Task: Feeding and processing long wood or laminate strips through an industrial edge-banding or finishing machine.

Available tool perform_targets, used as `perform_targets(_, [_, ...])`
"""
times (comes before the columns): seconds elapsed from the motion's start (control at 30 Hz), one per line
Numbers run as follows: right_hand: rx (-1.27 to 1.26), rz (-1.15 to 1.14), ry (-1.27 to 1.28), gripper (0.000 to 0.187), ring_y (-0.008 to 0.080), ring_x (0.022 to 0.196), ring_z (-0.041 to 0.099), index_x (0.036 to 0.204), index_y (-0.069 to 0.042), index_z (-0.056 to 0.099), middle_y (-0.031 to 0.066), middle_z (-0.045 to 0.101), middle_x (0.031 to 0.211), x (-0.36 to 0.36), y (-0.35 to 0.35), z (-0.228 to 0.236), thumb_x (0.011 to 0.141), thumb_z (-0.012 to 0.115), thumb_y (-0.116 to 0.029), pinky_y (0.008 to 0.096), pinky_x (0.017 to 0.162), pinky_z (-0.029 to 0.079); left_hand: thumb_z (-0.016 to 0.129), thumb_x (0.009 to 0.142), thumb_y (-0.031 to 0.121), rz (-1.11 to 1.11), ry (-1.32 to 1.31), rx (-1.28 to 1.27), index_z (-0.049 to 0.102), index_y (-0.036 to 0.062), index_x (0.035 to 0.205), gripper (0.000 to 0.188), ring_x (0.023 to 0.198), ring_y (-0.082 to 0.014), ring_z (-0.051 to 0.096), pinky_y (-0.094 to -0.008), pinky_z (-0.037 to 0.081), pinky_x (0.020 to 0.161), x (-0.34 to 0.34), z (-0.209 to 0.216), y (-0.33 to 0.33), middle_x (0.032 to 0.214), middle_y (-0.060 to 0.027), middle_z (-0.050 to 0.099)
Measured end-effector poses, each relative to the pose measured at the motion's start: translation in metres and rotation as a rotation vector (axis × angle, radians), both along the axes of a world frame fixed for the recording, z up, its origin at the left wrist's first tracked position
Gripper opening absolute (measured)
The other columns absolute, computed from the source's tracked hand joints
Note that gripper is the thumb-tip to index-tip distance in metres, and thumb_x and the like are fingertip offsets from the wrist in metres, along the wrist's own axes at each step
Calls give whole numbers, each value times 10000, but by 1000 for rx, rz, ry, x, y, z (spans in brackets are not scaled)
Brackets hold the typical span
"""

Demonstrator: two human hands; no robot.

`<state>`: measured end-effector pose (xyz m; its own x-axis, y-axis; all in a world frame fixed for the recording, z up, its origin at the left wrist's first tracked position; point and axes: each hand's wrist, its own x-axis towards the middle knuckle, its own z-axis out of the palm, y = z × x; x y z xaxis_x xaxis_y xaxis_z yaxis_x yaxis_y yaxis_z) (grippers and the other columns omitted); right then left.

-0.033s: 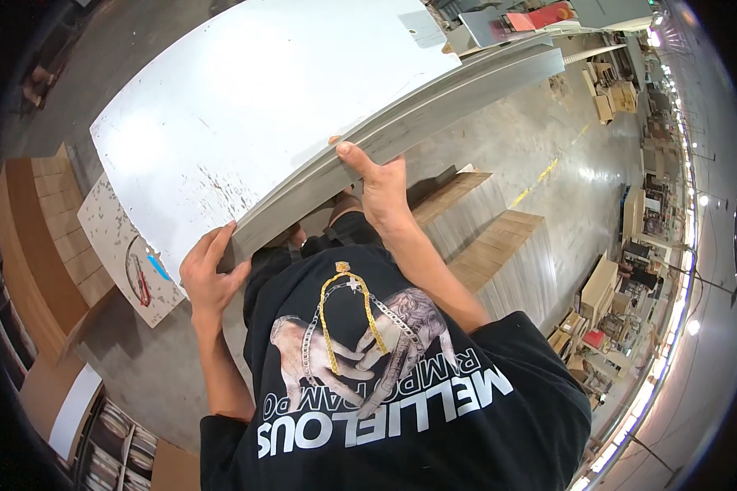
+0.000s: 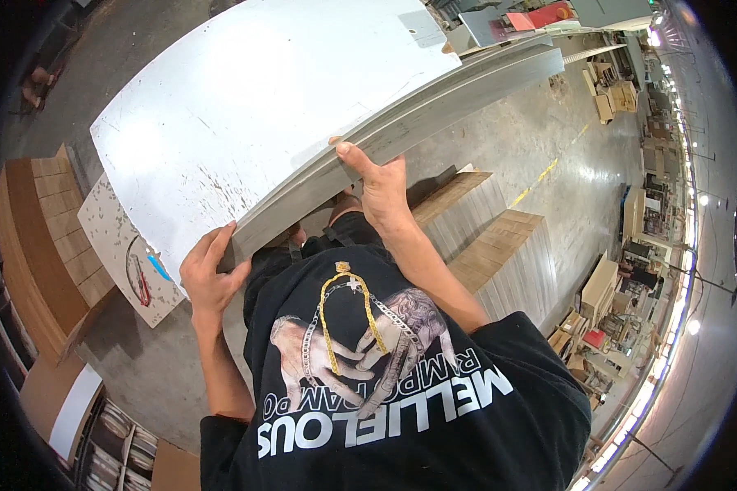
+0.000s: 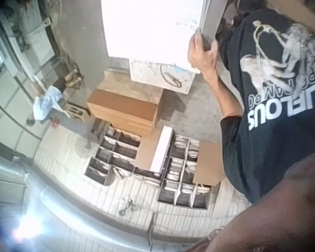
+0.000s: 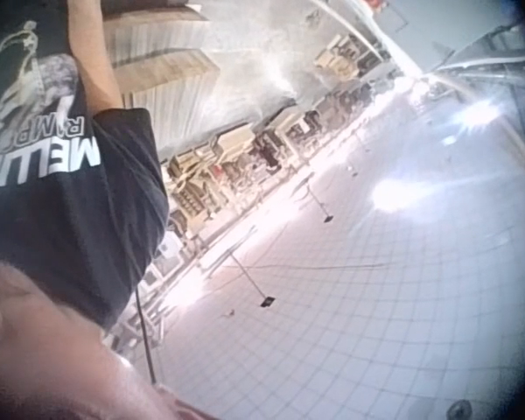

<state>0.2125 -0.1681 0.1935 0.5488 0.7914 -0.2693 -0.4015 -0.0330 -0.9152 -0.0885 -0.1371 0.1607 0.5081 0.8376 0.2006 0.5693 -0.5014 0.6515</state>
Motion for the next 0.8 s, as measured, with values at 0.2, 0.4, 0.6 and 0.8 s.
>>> perform_targets(0.2, [-4,0,3,349,162,987,697,1112,11,716,90,750,1039,-1,-4,-1,839,892,-117,333,943,555,818,630,158,-10,4,9,749,124,1265,639,875,-304,732,-380,585,768,-2,-1,-1,1068,-144,754])
perform_targets(0.4, [1,-15,16,338,160,988,692,1107,12,724,87,748,1043,0,-6,-3,839,890,-109,322,934,552,820,635,149,-15,-3,33,751,127,1263,632,887,-300,733,-381,586,776,0,-4,0,1068,-141,754])
perform_targets(0.6, [-2,-9,67,360,171,989,694,1108,18,730,88,749,1045,0,-7,-7,823,899,-122,332,942,558,815,633,133,-7,11,50,749,127,1263,634,895,-296,728,-389,584,781,-1,-8,1,1068,-126,748])
perform_targets(0.8, [-113,42,127,397,199,996,710,1127,41,746,119,763,1106,0,-6,-9,811,898,-145,352,956,580,865,673,161,32,89,11,718,113,1285,632,919,-320,700,-405,560,810,8,-3,5,1045,-114,718])
